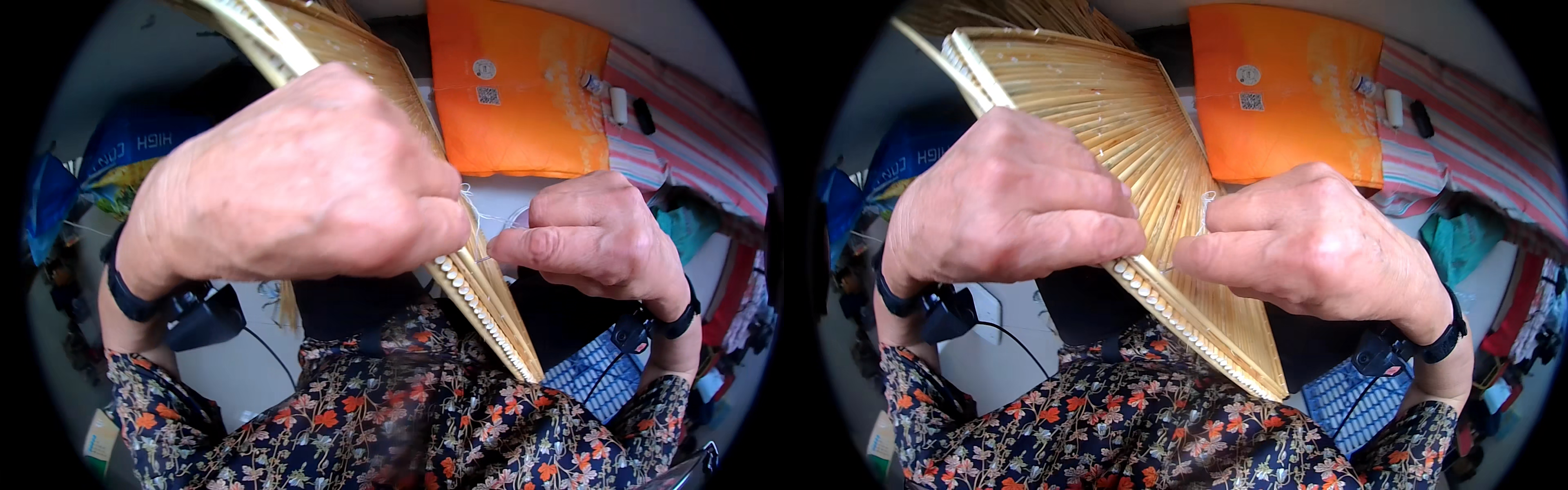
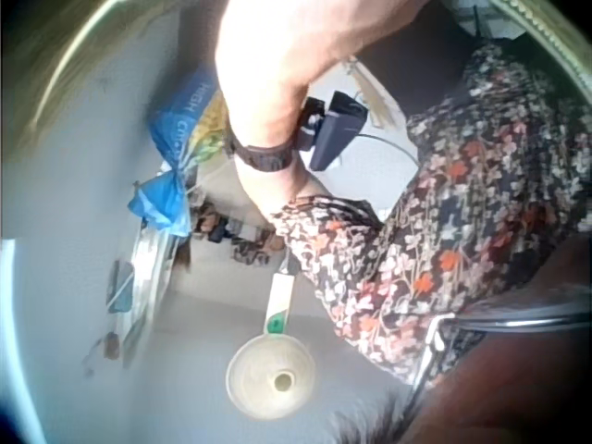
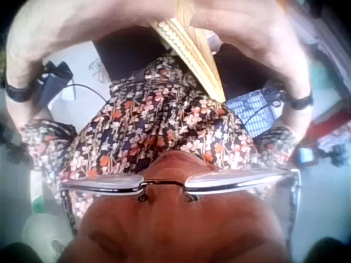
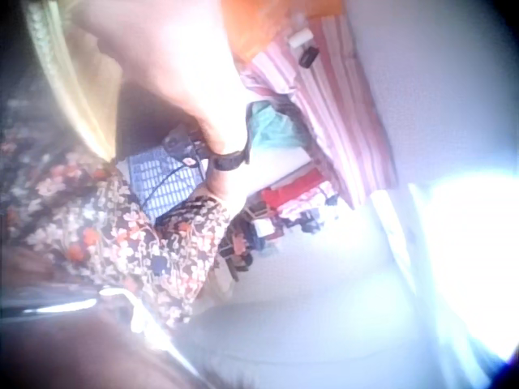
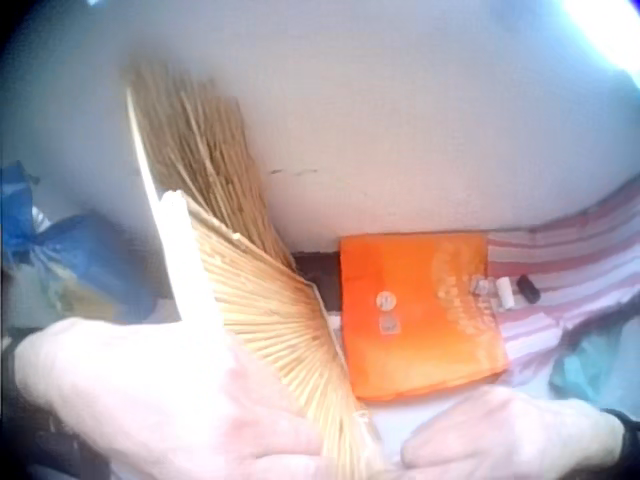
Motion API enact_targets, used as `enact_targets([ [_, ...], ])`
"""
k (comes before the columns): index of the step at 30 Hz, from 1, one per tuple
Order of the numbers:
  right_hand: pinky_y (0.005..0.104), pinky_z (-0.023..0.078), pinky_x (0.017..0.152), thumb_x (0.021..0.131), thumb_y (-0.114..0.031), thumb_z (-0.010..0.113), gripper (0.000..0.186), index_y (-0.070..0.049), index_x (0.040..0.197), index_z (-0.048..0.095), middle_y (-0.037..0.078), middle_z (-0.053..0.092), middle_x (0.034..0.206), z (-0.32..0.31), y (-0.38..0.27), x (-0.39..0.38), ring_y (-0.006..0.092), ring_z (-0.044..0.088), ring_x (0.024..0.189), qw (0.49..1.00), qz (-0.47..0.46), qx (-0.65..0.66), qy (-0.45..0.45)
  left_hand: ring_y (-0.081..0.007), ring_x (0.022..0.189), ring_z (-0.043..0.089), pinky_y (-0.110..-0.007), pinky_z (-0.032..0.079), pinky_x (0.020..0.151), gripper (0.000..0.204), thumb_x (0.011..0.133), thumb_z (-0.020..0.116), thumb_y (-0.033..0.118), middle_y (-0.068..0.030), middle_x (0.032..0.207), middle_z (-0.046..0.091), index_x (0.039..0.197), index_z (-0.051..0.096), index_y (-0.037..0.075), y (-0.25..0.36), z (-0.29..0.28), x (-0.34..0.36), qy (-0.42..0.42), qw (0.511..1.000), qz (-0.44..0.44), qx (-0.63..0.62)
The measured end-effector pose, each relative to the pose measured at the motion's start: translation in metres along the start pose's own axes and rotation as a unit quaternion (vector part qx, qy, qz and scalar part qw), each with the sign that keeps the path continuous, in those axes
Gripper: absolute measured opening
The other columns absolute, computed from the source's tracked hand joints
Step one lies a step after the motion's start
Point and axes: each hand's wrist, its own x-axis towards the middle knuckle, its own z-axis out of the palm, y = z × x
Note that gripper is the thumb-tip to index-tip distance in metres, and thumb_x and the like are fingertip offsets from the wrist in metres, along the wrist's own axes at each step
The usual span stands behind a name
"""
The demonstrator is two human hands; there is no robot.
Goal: The person uses a needle and thread to sew along the edge of a bamboo mat, binding the slats to a thin wooden rod. They push the needle through the gaps, pull the thread tight, and move along the mat by hand.
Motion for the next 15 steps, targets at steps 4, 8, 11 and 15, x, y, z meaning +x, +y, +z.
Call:
enact_targets([
  [4,0.0376,0.043,0.047,0.077,-0.002,0.081,0.027,-0.005,0.104,0.080,0.003,0.056,0.065,-0.014,0.001,0.007,0.0223,0.060,0.054,0.998,0.001,-0.044,-0.049,-0.0253,0.066,0.069,-0.039,0.053,0.054,0.015,0.081,0.074,0.014,-0.0053,0.078,0.067,0.091,0.068,0.005,-0.014,0.008,0.005,0.018,0.999,0.033,0.010],
  [8,0.0399,0.054,0.057,0.078,-0.002,0.079,0.033,-0.005,0.111,0.078,0.008,0.064,0.074,-0.020,0.004,0.009,0.0289,0.067,0.064,0.996,0.019,-0.007,-0.088,-0.0283,0.065,0.068,-0.042,0.050,0.053,0.018,0.080,0.075,0.018,-0.0056,0.072,0.064,0.080,0.061,0.007,-0.021,0.010,0.018,0.054,0.997,0.048,0.001],
  [11,0.0383,0.057,0.062,0.084,-0.003,0.080,0.024,-0.006,0.108,0.079,0.008,0.072,0.081,-0.020,0.010,0.003,0.0278,0.072,0.069,0.996,0.040,0.024,-0.075,-0.0295,0.065,0.070,-0.042,0.051,0.054,0.019,0.079,0.078,0.018,-0.0066,0.069,0.066,0.076,0.063,0.007,-0.015,0.009,0.023,0.029,0.999,0.019,0.003],
  [15,0.0374,0.058,0.064,0.088,-0.005,0.080,0.017,-0.007,0.105,0.081,0.007,0.073,0.079,-0.020,0.007,-0.002,0.0279,0.073,0.070,0.986,0.123,0.079,-0.076,-0.0306,0.065,0.070,-0.043,0.051,0.055,0.020,0.080,0.077,0.021,-0.0077,0.070,0.067,0.074,0.063,0.007,-0.011,0.006,0.025,0.016,0.998,0.022,0.061],
])
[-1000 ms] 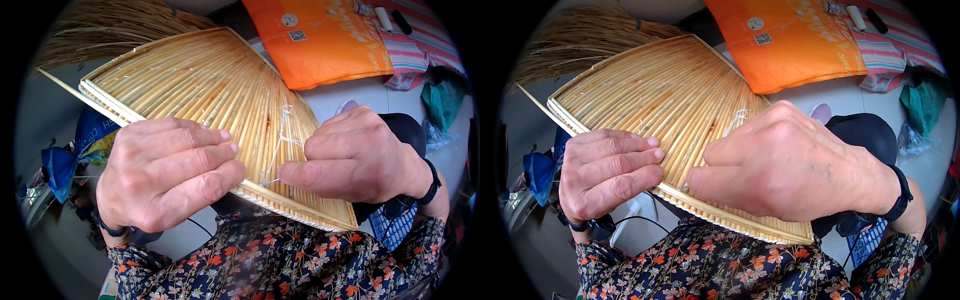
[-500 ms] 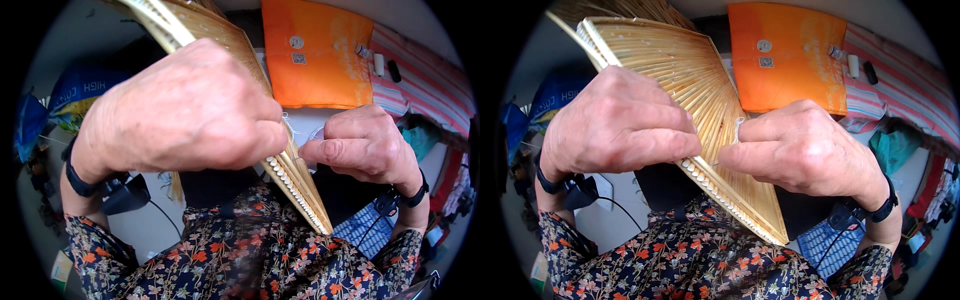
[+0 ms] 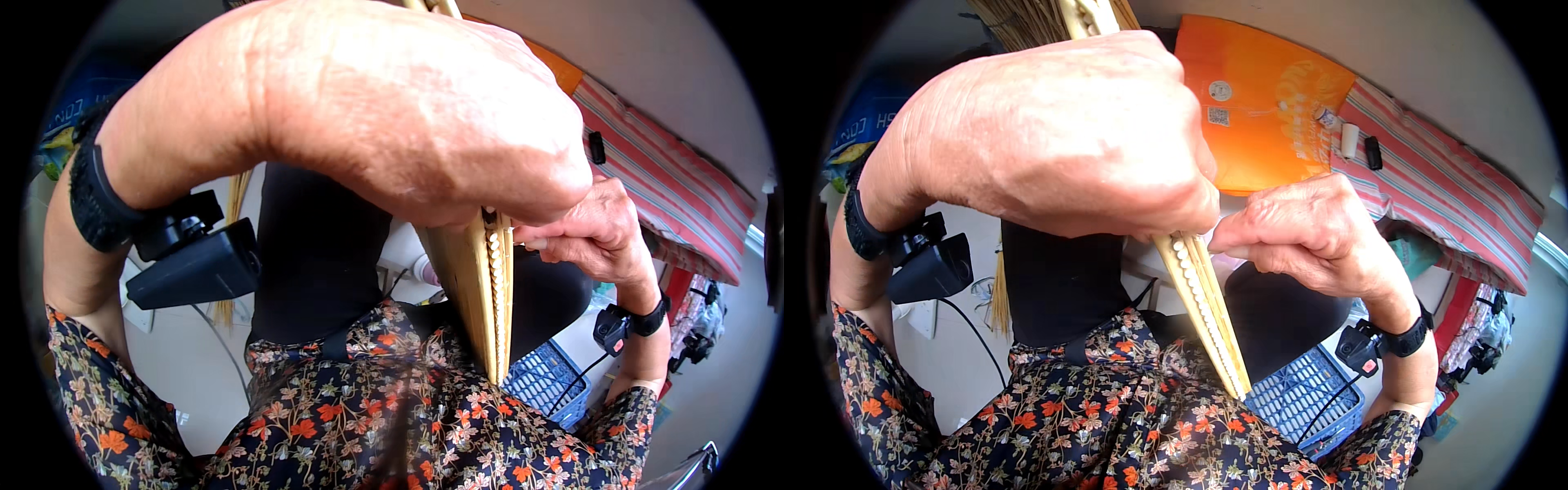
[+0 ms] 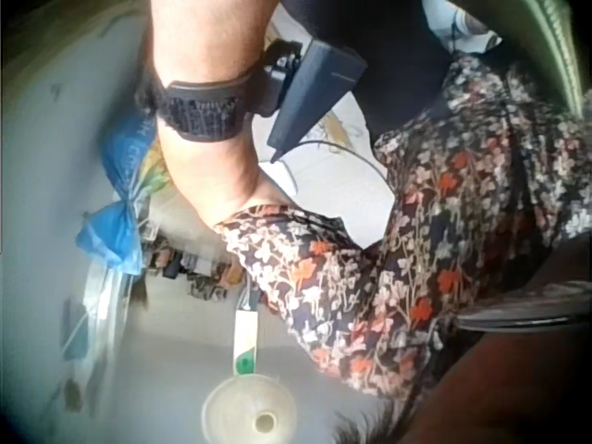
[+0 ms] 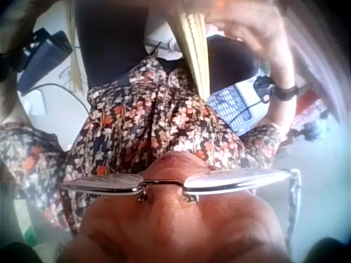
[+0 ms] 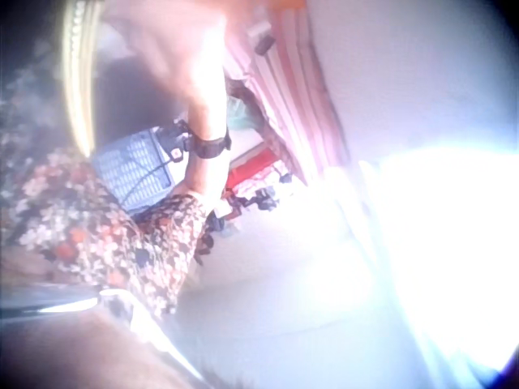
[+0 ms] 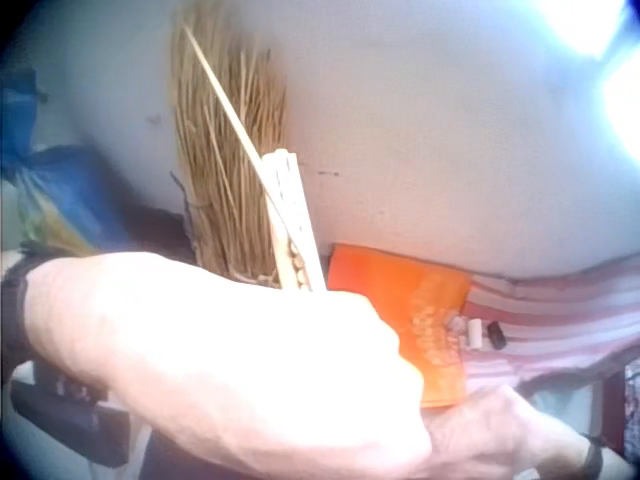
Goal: The person uses a needle and thread to sew along the edge of a bamboo mat, binding the slats to a thin wooden rod. They push the needle through the gaps, pull the thread tight, and move along the mat by hand.
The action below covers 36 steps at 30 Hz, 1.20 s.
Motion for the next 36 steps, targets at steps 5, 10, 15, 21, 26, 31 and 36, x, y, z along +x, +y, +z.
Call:
enact_targets([
  [5,0.0382,0.060,0.070,0.085,-0.005,0.078,0.028,-0.008,0.112,0.079,0.006,0.074,0.088,-0.004,-0.002,-0.011,0.0284,0.073,0.078,0.996,-0.038,-0.080,-0.014,-0.0311,0.063,0.068,-0.043,0.050,0.053,0.020,0.081,0.074,0.020,-0.0075,0.068,0.064,0.076,0.060,0.006,-0.010,0.012,0.006,0.069,0.993,0.055,-0.073],
  [10,0.0374,0.061,0.070,0.085,-0.004,0.077,0.024,-0.005,0.109,0.078,0.010,0.076,0.090,-0.021,-0.005,-0.006,0.0295,0.075,0.080,0.997,-0.035,-0.056,-0.037,-0.0259,0.064,0.069,-0.040,0.052,0.051,0.015,0.078,0.074,0.014,-0.0054,0.072,0.062,0.088,0.067,0.005,0.006,0.005,-0.018,0.015,0.998,0.003,-0.053],
  [15,0.0363,0.050,0.052,0.081,0.001,0.078,0.013,0.000,0.095,0.078,0.007,0.063,0.067,0.002,-0.006,-0.010,0.0245,0.064,0.055,0.990,-0.089,-0.035,0.103,-0.0253,0.076,0.077,-0.034,0.060,0.060,0.021,0.080,0.075,0.012,-0.0101,0.086,0.075,0.097,0.076,0.001,0.026,-0.009,-0.023,-0.046,0.997,-0.048,-0.045],
  [21,0.0363,0.045,0.049,0.077,0.001,0.083,0.018,0.000,0.095,0.079,0.006,0.055,0.062,0.032,0.000,-0.007,0.0236,0.060,0.052,0.979,-0.102,0.079,0.156,-0.0283,0.080,0.081,-0.036,0.065,0.065,0.021,0.078,0.077,0.012,-0.0149,0.086,0.078,0.093,0.078,-0.002,0.033,-0.005,-0.025,0.043,0.996,-0.053,-0.060],
  [26,0.0362,0.043,0.049,0.079,-0.002,0.085,0.015,-0.001,0.092,0.078,0.005,0.055,0.061,0.038,0.007,-0.012,0.0248,0.059,0.051,0.980,-0.085,0.114,0.139,-0.0294,0.084,0.082,-0.038,0.067,0.070,0.017,0.081,0.081,0.011,-0.0170,0.087,0.080,0.093,0.080,-0.001,0.035,0.000,-0.029,0.064,0.991,-0.082,-0.079],
  [31,0.0361,0.042,0.048,0.079,-0.004,0.086,0.013,-0.002,0.088,0.077,0.005,0.056,0.063,0.044,0.008,-0.012,0.0252,0.058,0.052,0.980,-0.086,0.112,0.139,-0.0302,0.087,0.083,-0.039,0.068,0.072,0.016,0.083,0.082,0.011,-0.0185,0.090,0.081,0.094,0.080,-0.001,0.034,-0.003,-0.034,0.058,0.992,-0.074,-0.088],
  [36,0.0354,0.045,0.048,0.078,-0.003,0.083,0.013,-0.004,0.090,0.078,0.006,0.060,0.066,0.043,0.003,-0.009,0.0242,0.060,0.055,0.982,-0.077,0.108,0.137,-0.0312,0.088,0.083,-0.040,0.068,0.074,0.016,0.083,0.082,0.011,-0.0191,0.091,0.082,0.095,0.080,-0.001,0.031,-0.011,-0.028,0.036,0.992,-0.077,-0.088],
])
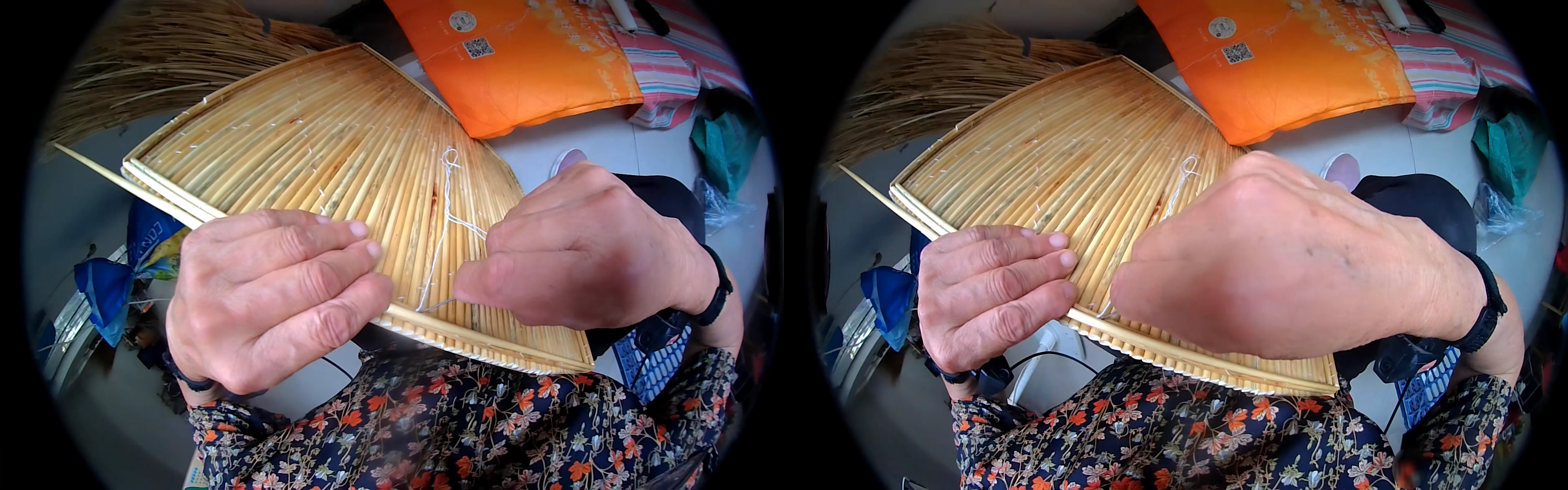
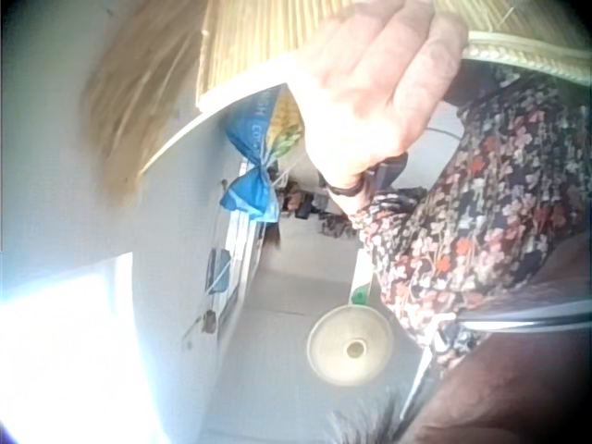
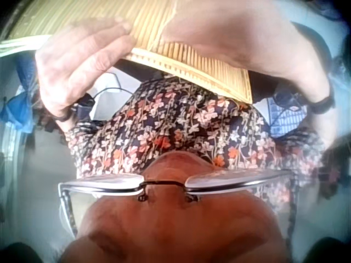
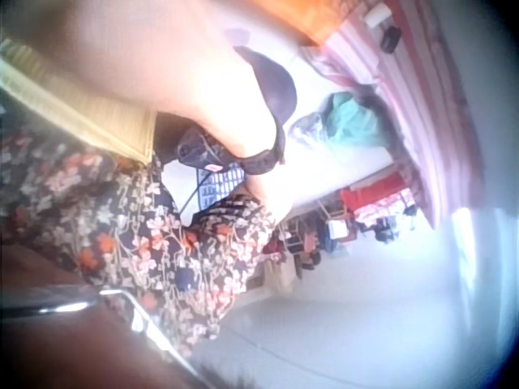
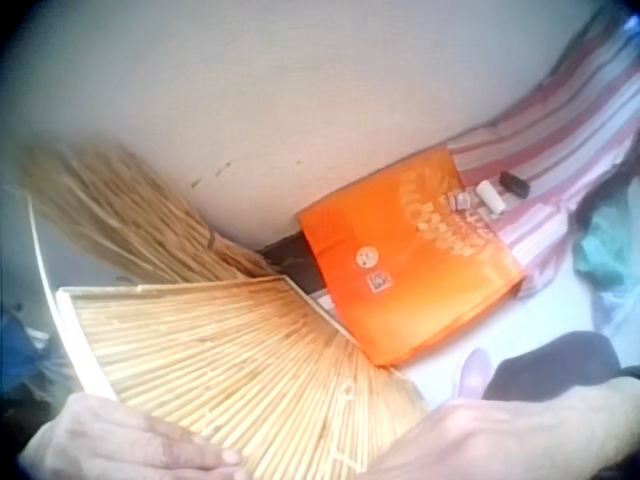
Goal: The person uses a needle and thread to sew along the edge of a bamboo mat, binding the slats to a thin wooden rod. They push the needle through the gaps, pull the thread tight, and move along the mat by hand.
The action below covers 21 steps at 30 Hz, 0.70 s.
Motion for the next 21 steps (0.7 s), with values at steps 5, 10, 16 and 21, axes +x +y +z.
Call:
enact_targets([
  [5,0.0334,0.050,0.051,0.078,-0.003,0.082,0.015,-0.004,0.093,0.079,0.007,0.064,0.070,-0.0016,0.0014,0.0010,0.0243,0.063,0.057,1.000,0.002,-0.023,0.011,-0.0321,0.090,0.083,-0.041,0.068,0.076,0.019,0.083,0.082,0.012,-0.0197,0.093,0.082,0.097,0.080,0.000,0.0018,-0.0023,0.0013,-0.009,1.000,-0.007,0.001],
  [10,0.0343,0.049,0.050,0.078,-0.002,0.082,0.019,-0.003,0.097,0.080,0.007,0.064,0.070,-0.0010,0.0030,0.0029,0.0250,0.063,0.057,0.999,-0.022,-0.030,0.018,-0.0319,0.092,0.083,-0.041,0.068,0.076,0.019,0.084,0.082,0.012,-0.0200,0.094,0.082,0.098,0.080,-0.001,-0.0027,-0.0054,0.0029,-0.017,1.000,0.013,-0.005],
  [16,0.0354,0.047,0.048,0.076,-0.001,0.084,0.024,-0.002,0.099,0.079,0.007,0.062,0.070,-0.0055,0.0057,0.0025,0.0262,0.061,0.056,1.000,-0.029,-0.002,0.006,-0.0309,0.090,0.083,-0.040,0.068,0.075,0.017,0.085,0.082,0.011,-0.0194,0.093,0.082,0.096,0.081,-0.002,-0.0054,-0.0052,0.0065,-0.010,1.000,0.022,-0.005],
  [21,0.0366,0.048,0.049,0.073,0.001,0.085,0.030,-0.001,0.102,0.080,0.009,0.064,0.072,-0.0073,0.0071,0.0073,0.0277,0.063,0.056,0.999,-0.044,0.011,0.007,-0.0295,0.088,0.083,-0.039,0.068,0.075,0.015,0.084,0.082,0.011,-0.0176,0.090,0.082,0.094,0.081,0.000,-0.0029,-0.0042,0.0063,0.005,1.000,0.001,0.002],
])
